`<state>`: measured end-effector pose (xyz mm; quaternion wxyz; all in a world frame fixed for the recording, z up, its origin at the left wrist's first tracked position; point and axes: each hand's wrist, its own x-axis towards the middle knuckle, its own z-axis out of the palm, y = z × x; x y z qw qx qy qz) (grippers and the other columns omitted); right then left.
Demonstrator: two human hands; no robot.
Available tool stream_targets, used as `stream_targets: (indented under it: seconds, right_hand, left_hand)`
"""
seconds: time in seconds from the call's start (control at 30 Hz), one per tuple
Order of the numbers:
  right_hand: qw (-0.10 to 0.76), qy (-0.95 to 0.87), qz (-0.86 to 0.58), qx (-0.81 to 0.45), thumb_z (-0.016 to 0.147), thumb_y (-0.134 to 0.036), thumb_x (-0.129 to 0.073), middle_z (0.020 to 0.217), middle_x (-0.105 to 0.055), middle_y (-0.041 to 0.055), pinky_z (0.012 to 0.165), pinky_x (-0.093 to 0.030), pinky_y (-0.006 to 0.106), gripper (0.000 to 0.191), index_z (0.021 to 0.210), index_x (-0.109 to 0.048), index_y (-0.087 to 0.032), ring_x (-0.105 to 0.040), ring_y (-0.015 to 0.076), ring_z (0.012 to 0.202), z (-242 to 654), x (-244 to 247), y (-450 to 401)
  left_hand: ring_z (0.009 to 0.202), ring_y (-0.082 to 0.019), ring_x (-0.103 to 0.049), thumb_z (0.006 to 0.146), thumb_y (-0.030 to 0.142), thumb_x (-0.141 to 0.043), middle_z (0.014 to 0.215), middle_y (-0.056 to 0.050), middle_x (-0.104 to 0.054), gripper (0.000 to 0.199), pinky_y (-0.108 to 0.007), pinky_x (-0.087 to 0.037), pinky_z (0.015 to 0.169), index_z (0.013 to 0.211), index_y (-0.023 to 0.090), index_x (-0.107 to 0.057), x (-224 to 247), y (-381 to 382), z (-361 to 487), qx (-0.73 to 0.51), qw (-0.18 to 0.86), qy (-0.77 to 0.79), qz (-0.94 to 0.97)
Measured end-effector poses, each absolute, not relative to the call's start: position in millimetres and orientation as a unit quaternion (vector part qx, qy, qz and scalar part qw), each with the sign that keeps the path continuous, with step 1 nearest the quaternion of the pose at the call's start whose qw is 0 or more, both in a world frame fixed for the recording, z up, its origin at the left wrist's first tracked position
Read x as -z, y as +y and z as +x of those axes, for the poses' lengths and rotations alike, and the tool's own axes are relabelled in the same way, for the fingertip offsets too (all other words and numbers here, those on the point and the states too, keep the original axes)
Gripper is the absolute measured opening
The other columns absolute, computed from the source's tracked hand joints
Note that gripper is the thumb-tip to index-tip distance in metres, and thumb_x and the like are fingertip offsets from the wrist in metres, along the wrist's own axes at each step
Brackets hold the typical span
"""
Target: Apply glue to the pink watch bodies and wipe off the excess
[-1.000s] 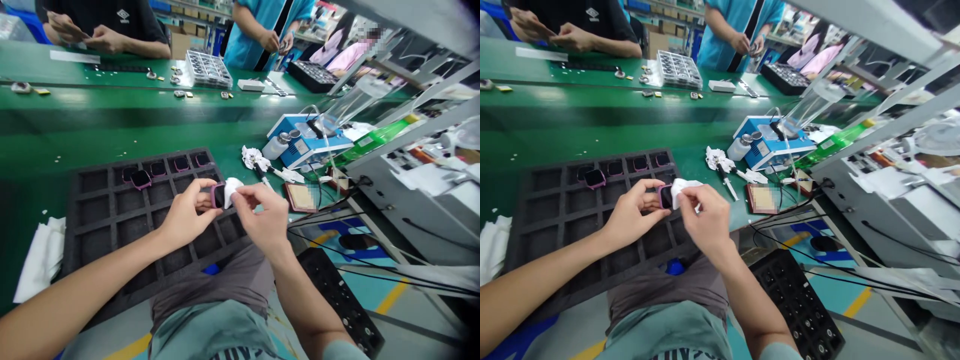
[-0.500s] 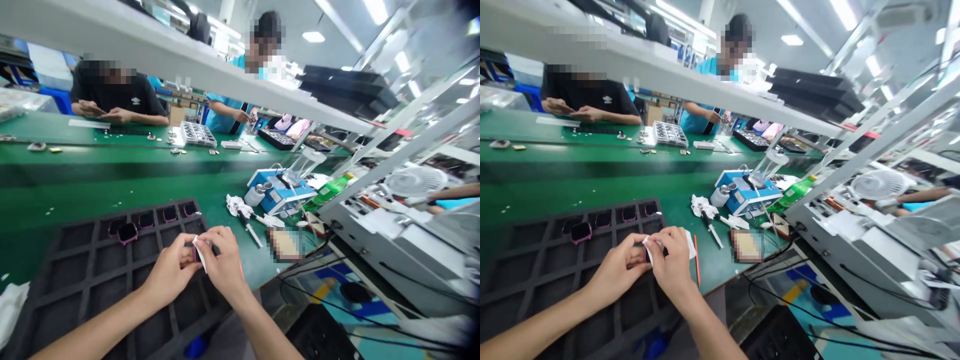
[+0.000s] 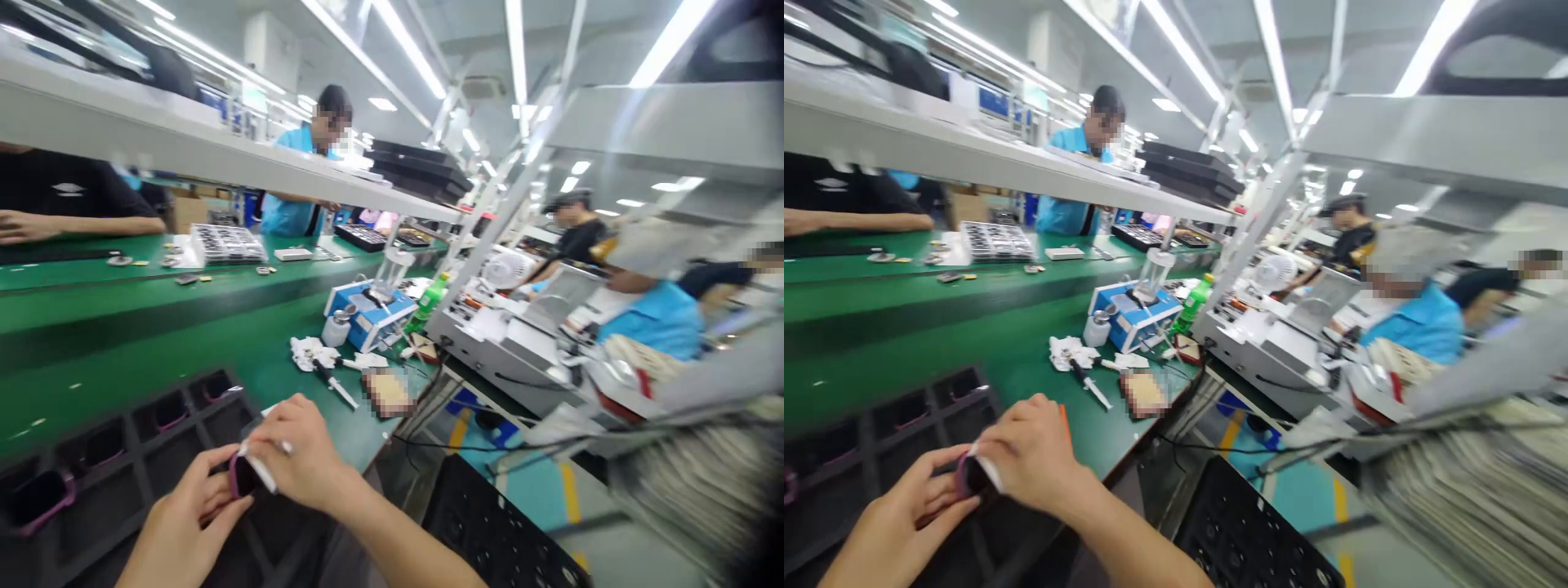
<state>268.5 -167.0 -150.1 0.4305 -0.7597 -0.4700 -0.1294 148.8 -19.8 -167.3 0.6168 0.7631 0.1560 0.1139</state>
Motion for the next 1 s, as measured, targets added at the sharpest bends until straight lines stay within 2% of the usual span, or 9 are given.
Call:
stream_targets:
  seconds: [0.13, 0.2, 0.37, 0.53, 0.67, 0.8, 0.9, 1.0]
  right_hand:
    - [0.359, -0.5, -0.78, 0.108, 0.095, -0.042, -0.071, 0.09, -0.077, -0.0005, 0.085, -0.045, 0.031, 0.02, 0.087, -0.081, -0.026, -0.064, 0.0124, 0.085, 277, 141, -167]
    - [0.357, -0.482, -0.795, 0.091, 0.096, -0.041, -0.071, 0.087, -0.076, -0.0006, 0.083, -0.044, 0.029, 0.02, 0.089, -0.081, -0.025, -0.063, 0.011, 0.082, 279, 138, -168]
    - [0.358, -0.505, -0.78, 0.086, 0.098, -0.042, -0.069, 0.09, -0.077, 0.0001, 0.083, -0.042, 0.031, 0.021, 0.091, -0.081, -0.026, -0.062, 0.0127, 0.085, 278, 138, -173]
    - [0.433, -0.46, -0.773, 0.06, 0.095, -0.032, -0.072, 0.086, -0.075, 0.0015, 0.082, -0.044, 0.031, 0.013, 0.09, -0.082, -0.025, -0.064, 0.0132, 0.085, 273, 144, -181]
    - [0.425, -0.484, -0.761, 0.077, 0.097, -0.033, -0.069, 0.086, -0.075, 0.0025, 0.081, -0.043, 0.034, 0.016, 0.091, -0.082, -0.026, -0.063, 0.0152, 0.085, 263, 141, -185]
    - [0.463, -0.453, -0.758, 0.078, 0.095, -0.027, -0.071, 0.083, -0.075, 0.0027, 0.078, -0.046, 0.032, 0.013, 0.087, -0.08, -0.023, -0.064, 0.0148, 0.082, 264, 143, -193]
    - [0.51, -0.422, -0.749, 0.027, 0.093, -0.024, -0.071, 0.078, -0.072, 0.0013, 0.072, -0.048, 0.029, 0.012, 0.082, -0.077, -0.021, -0.063, 0.013, 0.074, 263, 147, -205]
    - [0.566, -0.386, -0.727, 0.042, 0.093, -0.023, -0.07, 0.08, -0.071, 0.0012, 0.072, -0.05, 0.028, 0.01, 0.083, -0.073, -0.021, -0.063, 0.0126, 0.075, 254, 146, -211]
  left_hand:
    - [0.1, -0.03, -0.081, 0.067, 0.052, -0.084, 0.098, -0.004, -0.085, 0.062, -0.033, -0.067, 0.09, 0.118, 0.028, -0.06, 179, -9, 157, -0.083, 0.594, 0.154, 0.785]
    - [0.104, -0.03, -0.081, 0.068, 0.054, -0.083, 0.1, -0.005, -0.085, 0.064, -0.034, -0.066, 0.093, 0.121, 0.027, -0.059, 177, -11, 157, -0.083, 0.601, 0.148, 0.781]
    - [0.097, -0.032, -0.082, 0.072, 0.055, -0.078, 0.098, -0.009, -0.085, 0.058, -0.038, -0.068, 0.089, 0.117, 0.024, -0.059, 164, -24, 152, -0.106, 0.588, 0.141, 0.789]
    - [0.1, -0.029, -0.082, 0.081, 0.045, -0.072, 0.098, -0.009, -0.085, 0.048, -0.041, -0.066, 0.093, 0.12, 0.021, -0.057, 151, -31, 146, -0.091, 0.595, 0.112, 0.79]
    - [0.086, -0.027, -0.082, 0.081, 0.031, -0.071, 0.086, -0.005, -0.083, 0.04, -0.041, -0.067, 0.086, 0.117, 0.02, -0.056, 147, -38, 141, -0.092, 0.596, 0.08, 0.794]
    - [0.092, -0.025, -0.082, 0.077, 0.029, -0.08, 0.098, -0.008, -0.084, 0.049, -0.039, -0.065, 0.091, 0.117, 0.019, -0.054, 144, -41, 141, -0.116, 0.679, 0.117, 0.716]
    - [0.092, -0.023, -0.082, 0.074, 0.025, -0.084, 0.096, -0.008, -0.084, 0.056, -0.034, -0.064, 0.09, 0.119, 0.018, -0.051, 135, -40, 142, -0.122, 0.748, 0.131, 0.639]
    - [0.09, -0.022, -0.082, 0.073, 0.02, -0.087, 0.093, -0.006, -0.083, 0.063, -0.029, -0.064, 0.086, 0.123, 0.017, -0.049, 130, -38, 144, -0.115, 0.789, 0.129, 0.59]
